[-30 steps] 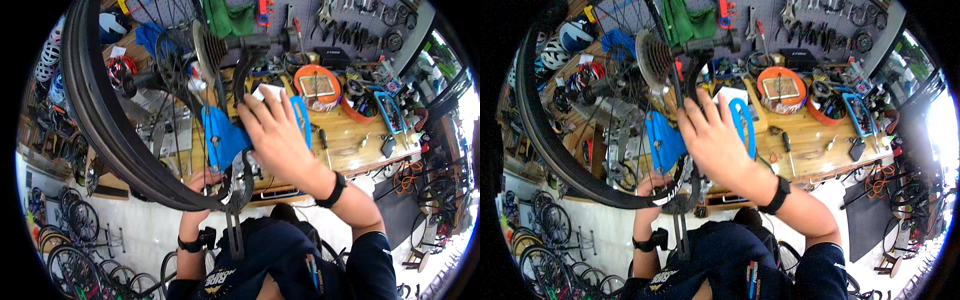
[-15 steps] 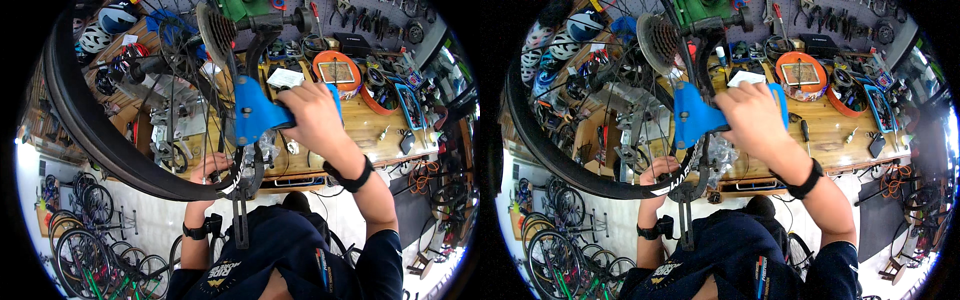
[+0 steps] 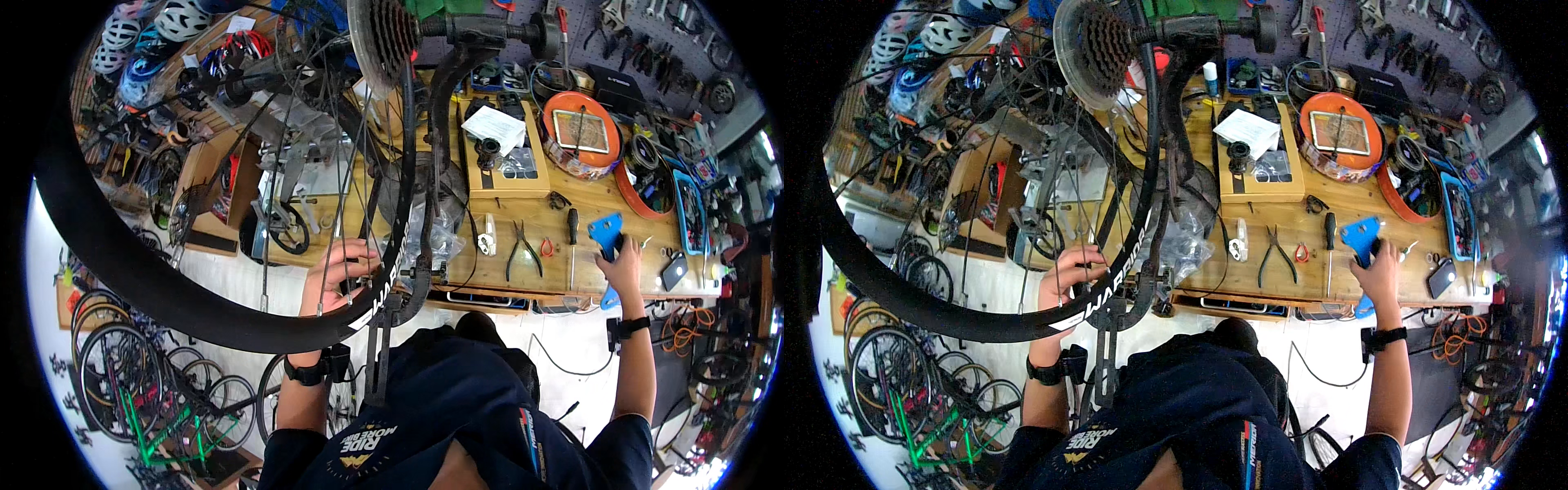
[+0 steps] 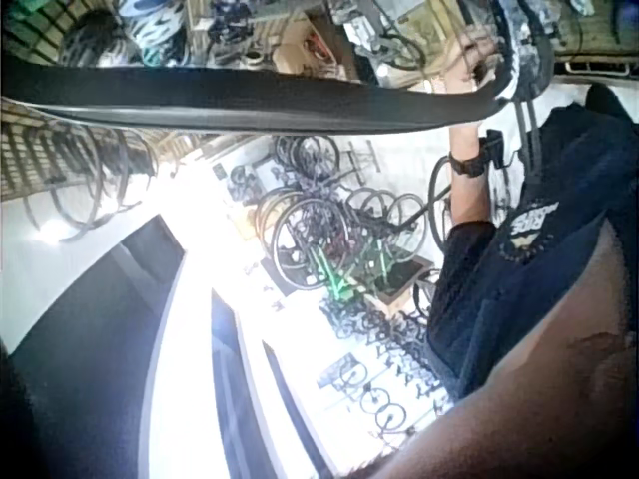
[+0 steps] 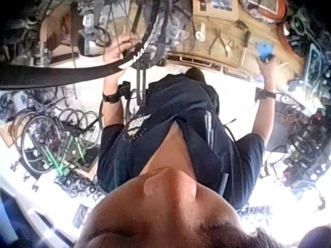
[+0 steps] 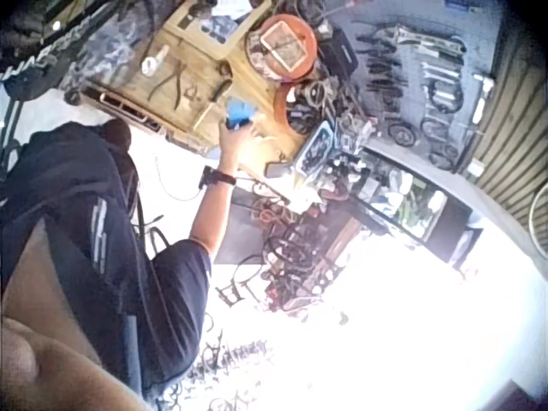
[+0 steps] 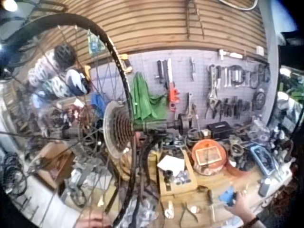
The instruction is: The person uses a spoke wrench to adjust tension on the spokes of a bicycle wheel held in a truing stand while checking for alignment with a gauge.
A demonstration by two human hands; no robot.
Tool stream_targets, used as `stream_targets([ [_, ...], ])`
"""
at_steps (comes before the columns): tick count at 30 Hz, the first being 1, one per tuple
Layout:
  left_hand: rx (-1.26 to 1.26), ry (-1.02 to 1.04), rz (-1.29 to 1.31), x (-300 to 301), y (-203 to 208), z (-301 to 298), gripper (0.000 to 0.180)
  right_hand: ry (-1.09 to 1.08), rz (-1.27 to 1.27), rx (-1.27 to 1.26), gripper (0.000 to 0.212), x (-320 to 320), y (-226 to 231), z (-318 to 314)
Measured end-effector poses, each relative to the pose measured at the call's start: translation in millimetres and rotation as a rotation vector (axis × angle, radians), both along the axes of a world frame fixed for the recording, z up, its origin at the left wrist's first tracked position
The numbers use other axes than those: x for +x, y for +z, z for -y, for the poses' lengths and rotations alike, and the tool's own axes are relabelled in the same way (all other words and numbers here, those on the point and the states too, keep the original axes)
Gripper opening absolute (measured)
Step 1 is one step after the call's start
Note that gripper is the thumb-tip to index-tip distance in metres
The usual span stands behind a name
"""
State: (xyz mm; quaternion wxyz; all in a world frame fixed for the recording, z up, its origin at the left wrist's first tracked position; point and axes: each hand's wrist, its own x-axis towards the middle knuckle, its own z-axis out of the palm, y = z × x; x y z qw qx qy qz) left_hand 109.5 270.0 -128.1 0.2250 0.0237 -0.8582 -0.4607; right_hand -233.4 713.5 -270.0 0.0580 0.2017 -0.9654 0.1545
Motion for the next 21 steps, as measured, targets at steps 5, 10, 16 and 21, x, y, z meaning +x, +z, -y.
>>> stream_targets([
  [5, -0.183, 0.096, 0.175, 6.5, 22.9, -10.8, 0.028, -0.163, 0.170, 0.110, 0.065, -23.5, -80.0, -80.0],
  [10, 0.091, 0.080, 0.258, 23.2, 44.2, -10.6, 0.029, -0.295, 0.232, 0.158, 0.062, -36.9, -130.0, -123.4],
  [16, 0.368, 0.188, 0.230, 8.3, 76.6, -0.1, 0.051, -0.287, 0.205, 0.182, 0.071, -43.3, -139.7, -137.0],
  [21, 0.607, 0.075, 0.343, -11.4, 89.3, 6.5, 0.065, -0.222, 0.233, 0.239, 0.086, -61.2, -136.5, -129.8],
])
